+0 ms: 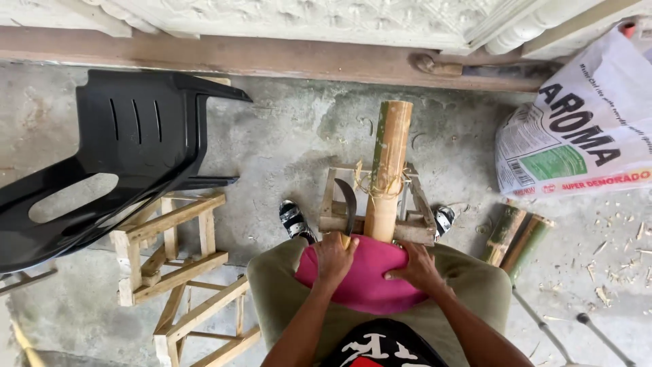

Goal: Shave the outer layer of a bamboo stalk using a curved blade.

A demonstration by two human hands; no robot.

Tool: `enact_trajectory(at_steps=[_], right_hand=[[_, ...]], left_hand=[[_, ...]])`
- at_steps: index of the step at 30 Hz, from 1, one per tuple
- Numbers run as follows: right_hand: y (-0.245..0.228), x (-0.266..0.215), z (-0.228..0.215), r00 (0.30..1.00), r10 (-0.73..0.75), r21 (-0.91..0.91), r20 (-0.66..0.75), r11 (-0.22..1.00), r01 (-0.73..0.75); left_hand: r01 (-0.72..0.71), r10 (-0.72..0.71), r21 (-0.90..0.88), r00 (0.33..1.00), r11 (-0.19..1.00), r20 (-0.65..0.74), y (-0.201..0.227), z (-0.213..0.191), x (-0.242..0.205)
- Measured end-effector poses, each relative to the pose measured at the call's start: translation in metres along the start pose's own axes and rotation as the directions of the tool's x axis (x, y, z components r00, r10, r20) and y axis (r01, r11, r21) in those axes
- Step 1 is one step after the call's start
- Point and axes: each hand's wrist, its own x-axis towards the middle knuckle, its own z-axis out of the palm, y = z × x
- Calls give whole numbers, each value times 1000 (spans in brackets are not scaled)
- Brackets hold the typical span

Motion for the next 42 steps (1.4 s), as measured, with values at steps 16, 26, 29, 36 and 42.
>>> enact_trajectory(at_steps=[16,26,29,36,42], right_hand=[[9,52,17,955,-102,-266,279,947,179],[23,51,2,928,-349,-120,132,923,364],[23,38,6,944,-331,189,-7,926,326],[-33,66,28,962,30,248,-270,968,40],[4,101,60,877,-145,45,-458,982,186]], left_hand=[[196,-230,-286,969,938,-93,-13,-1,7],[97,-271,-535,928,839,-257,-8,11,38],[45,-275,-600,914,799,-297,7,-28,35],[-254,12,-571,919,781,-393,38,-96,56],[-134,-96,-807,969,575,-230,26,-73,26]])
